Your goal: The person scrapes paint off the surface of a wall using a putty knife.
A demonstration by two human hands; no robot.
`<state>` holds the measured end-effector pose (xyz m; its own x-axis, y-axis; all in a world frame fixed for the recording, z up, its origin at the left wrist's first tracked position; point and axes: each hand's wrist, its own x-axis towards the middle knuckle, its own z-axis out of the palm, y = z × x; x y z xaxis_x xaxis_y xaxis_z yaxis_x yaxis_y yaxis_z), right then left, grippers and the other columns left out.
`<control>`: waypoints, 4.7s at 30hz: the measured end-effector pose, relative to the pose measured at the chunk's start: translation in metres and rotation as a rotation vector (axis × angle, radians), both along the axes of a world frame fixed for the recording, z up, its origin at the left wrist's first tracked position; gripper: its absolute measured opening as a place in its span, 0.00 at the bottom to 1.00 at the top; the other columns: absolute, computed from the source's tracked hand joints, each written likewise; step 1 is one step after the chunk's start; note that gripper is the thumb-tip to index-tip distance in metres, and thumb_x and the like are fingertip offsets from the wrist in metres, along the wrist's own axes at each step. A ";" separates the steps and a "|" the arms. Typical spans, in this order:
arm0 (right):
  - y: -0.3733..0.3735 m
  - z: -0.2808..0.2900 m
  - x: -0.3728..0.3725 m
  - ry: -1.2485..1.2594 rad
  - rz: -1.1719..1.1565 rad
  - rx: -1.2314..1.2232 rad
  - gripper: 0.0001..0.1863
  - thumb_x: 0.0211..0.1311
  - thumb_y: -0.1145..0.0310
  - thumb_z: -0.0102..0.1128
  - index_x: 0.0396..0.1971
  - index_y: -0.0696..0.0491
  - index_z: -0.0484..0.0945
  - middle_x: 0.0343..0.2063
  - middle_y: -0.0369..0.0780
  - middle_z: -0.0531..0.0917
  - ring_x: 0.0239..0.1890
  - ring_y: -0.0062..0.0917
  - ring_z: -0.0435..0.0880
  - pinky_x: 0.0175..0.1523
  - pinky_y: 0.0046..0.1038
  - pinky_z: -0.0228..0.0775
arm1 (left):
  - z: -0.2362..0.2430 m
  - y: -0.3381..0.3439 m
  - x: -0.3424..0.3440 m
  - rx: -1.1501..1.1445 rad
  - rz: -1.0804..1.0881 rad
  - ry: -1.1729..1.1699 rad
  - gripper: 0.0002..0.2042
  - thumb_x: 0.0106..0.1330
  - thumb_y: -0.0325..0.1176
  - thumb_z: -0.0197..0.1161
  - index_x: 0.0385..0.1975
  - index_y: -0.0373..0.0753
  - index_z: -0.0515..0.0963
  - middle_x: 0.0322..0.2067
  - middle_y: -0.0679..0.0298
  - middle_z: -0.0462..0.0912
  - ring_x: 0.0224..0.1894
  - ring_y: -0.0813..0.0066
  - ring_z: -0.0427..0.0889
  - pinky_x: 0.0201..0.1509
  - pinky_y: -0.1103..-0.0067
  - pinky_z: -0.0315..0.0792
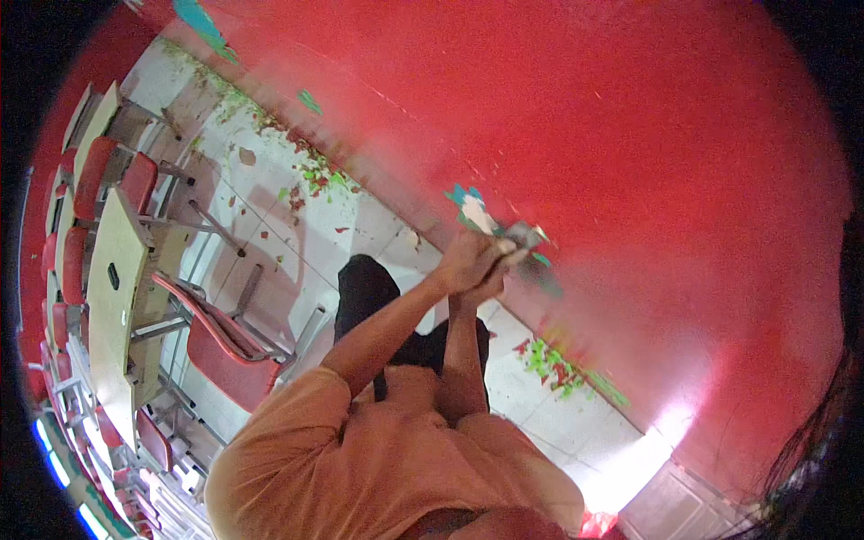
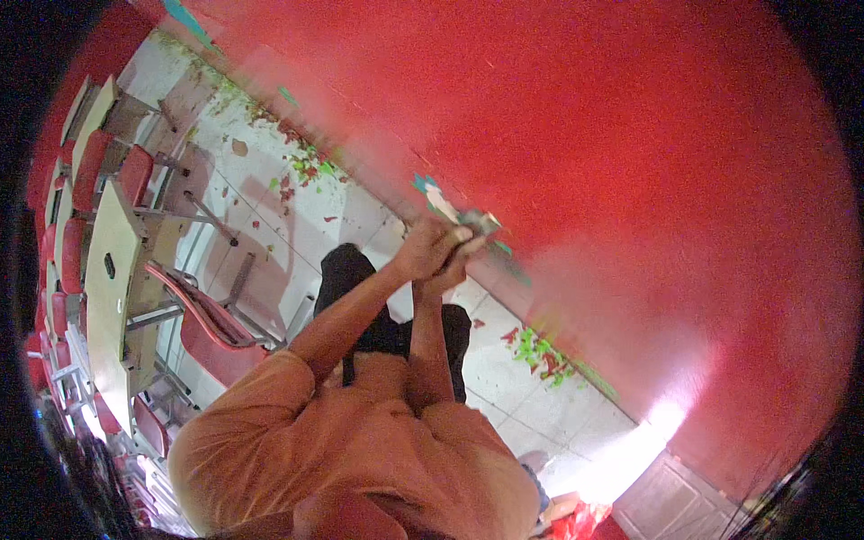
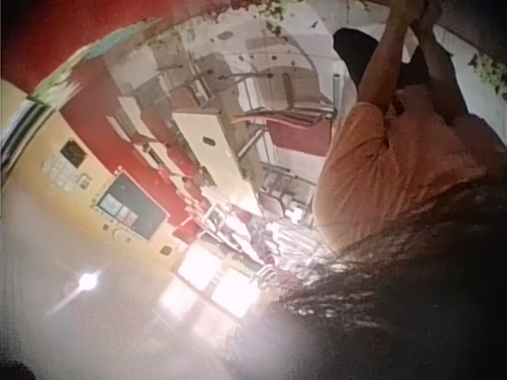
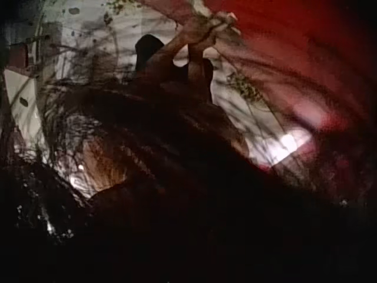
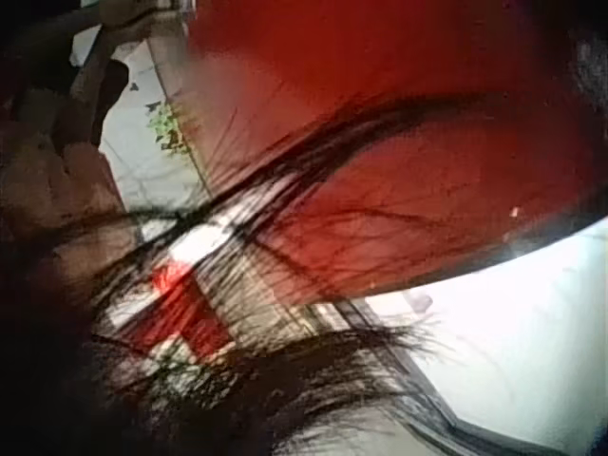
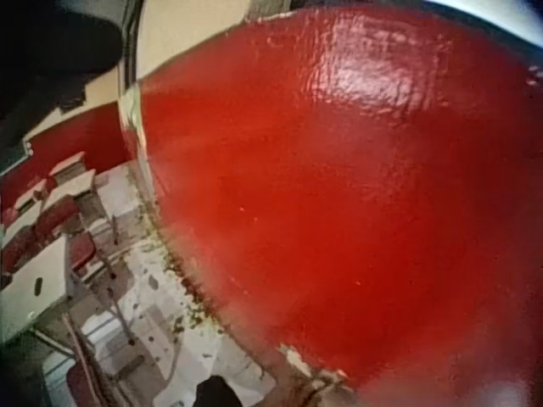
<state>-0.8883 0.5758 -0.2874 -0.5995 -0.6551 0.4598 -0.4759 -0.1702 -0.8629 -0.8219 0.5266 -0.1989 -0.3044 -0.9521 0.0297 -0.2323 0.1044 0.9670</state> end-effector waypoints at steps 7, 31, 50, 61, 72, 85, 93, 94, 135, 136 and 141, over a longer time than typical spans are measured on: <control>0.004 0.034 -0.010 -0.078 0.089 0.070 0.30 0.64 0.63 0.51 0.61 0.59 0.53 0.30 0.39 0.78 0.27 0.22 0.76 0.30 0.25 0.69 | 0.012 0.003 -0.013 -0.055 0.057 0.253 0.17 0.65 0.41 0.50 0.25 0.32 0.76 0.15 0.55 0.75 0.18 0.69 0.75 0.25 0.73 0.69; -0.002 0.207 -0.103 1.047 0.818 0.570 0.26 0.60 0.73 0.44 0.59 0.63 0.58 0.49 0.54 0.72 0.50 0.46 0.73 0.54 0.38 0.63 | 0.037 0.039 -0.093 0.468 0.274 0.867 0.29 0.69 0.53 0.37 0.23 0.33 0.75 0.22 0.61 0.75 0.28 0.75 0.74 0.33 0.74 0.67; -0.013 0.210 -0.027 0.861 0.764 0.503 0.25 0.61 0.70 0.45 0.58 0.60 0.60 0.50 0.54 0.72 0.51 0.42 0.72 0.55 0.35 0.62 | 0.050 0.008 -0.044 0.392 0.537 1.010 0.28 0.69 0.52 0.40 0.18 0.35 0.74 0.15 0.57 0.77 0.16 0.69 0.71 0.25 0.67 0.65; -0.054 0.223 0.051 0.734 0.725 0.537 0.28 0.58 0.70 0.46 0.59 0.62 0.59 0.50 0.54 0.71 0.53 0.44 0.71 0.57 0.37 0.60 | 0.067 -0.032 0.044 0.508 0.459 0.772 0.30 0.67 0.55 0.44 0.15 0.32 0.73 0.11 0.60 0.67 0.18 0.77 0.65 0.21 0.70 0.61; -0.138 0.227 0.170 0.930 0.758 0.577 0.26 0.58 0.74 0.43 0.59 0.61 0.60 0.51 0.52 0.73 0.52 0.41 0.74 0.55 0.38 0.63 | 0.063 -0.105 0.152 0.291 0.637 0.629 0.26 0.69 0.48 0.42 0.22 0.29 0.73 0.14 0.50 0.68 0.19 0.73 0.66 0.25 0.67 0.62; -0.173 0.225 0.264 0.582 0.717 0.564 0.28 0.57 0.73 0.49 0.59 0.61 0.59 0.50 0.55 0.71 0.51 0.44 0.73 0.54 0.36 0.65 | 0.072 -0.162 0.254 0.340 0.585 0.556 0.21 0.70 0.43 0.41 0.24 0.31 0.72 0.19 0.43 0.73 0.24 0.54 0.77 0.27 0.64 0.64; -0.199 0.218 0.301 0.618 0.839 0.500 0.28 0.57 0.74 0.47 0.59 0.62 0.58 0.52 0.56 0.70 0.53 0.47 0.71 0.56 0.37 0.63 | 0.072 -0.181 0.303 0.262 0.705 0.263 0.21 0.68 0.46 0.42 0.32 0.32 0.75 0.23 0.39 0.71 0.29 0.41 0.75 0.29 0.59 0.65; -0.219 0.230 0.331 0.682 0.853 0.407 0.27 0.57 0.74 0.47 0.59 0.62 0.59 0.52 0.56 0.70 0.54 0.46 0.71 0.56 0.37 0.63 | 0.074 -0.197 0.327 0.225 0.735 0.294 0.21 0.69 0.45 0.42 0.31 0.33 0.76 0.23 0.39 0.71 0.29 0.40 0.75 0.29 0.58 0.65; -0.310 0.254 0.512 0.096 0.903 0.506 0.29 0.65 0.62 0.43 0.62 0.59 0.53 0.57 0.52 0.66 0.59 0.43 0.66 0.60 0.30 0.58 | 0.120 -0.302 0.521 0.102 0.566 0.373 0.21 0.68 0.43 0.40 0.31 0.34 0.77 0.23 0.42 0.75 0.31 0.42 0.75 0.36 0.57 0.66; -0.318 0.259 0.523 0.490 0.841 0.509 0.29 0.64 0.62 0.44 0.63 0.59 0.53 0.57 0.52 0.65 0.59 0.42 0.66 0.60 0.30 0.58 | 0.114 -0.295 0.517 0.117 0.567 0.374 0.21 0.68 0.43 0.40 0.31 0.34 0.77 0.23 0.42 0.75 0.31 0.42 0.75 0.36 0.57 0.66; -0.280 0.247 0.506 0.644 0.698 0.536 0.31 0.61 0.69 0.47 0.63 0.59 0.52 0.59 0.52 0.64 0.58 0.41 0.68 0.60 0.32 0.58 | 0.103 -0.278 0.499 0.147 0.526 0.368 0.25 0.68 0.47 0.42 0.21 0.31 0.73 0.20 0.40 0.72 0.23 0.44 0.75 0.25 0.62 0.64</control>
<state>-0.3819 0.2954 -0.0402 0.2334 -0.9665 0.1072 -0.8094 -0.2542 -0.5294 -0.3233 0.2489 -0.0955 0.2076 -0.9732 -0.0990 0.1320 -0.0724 0.9886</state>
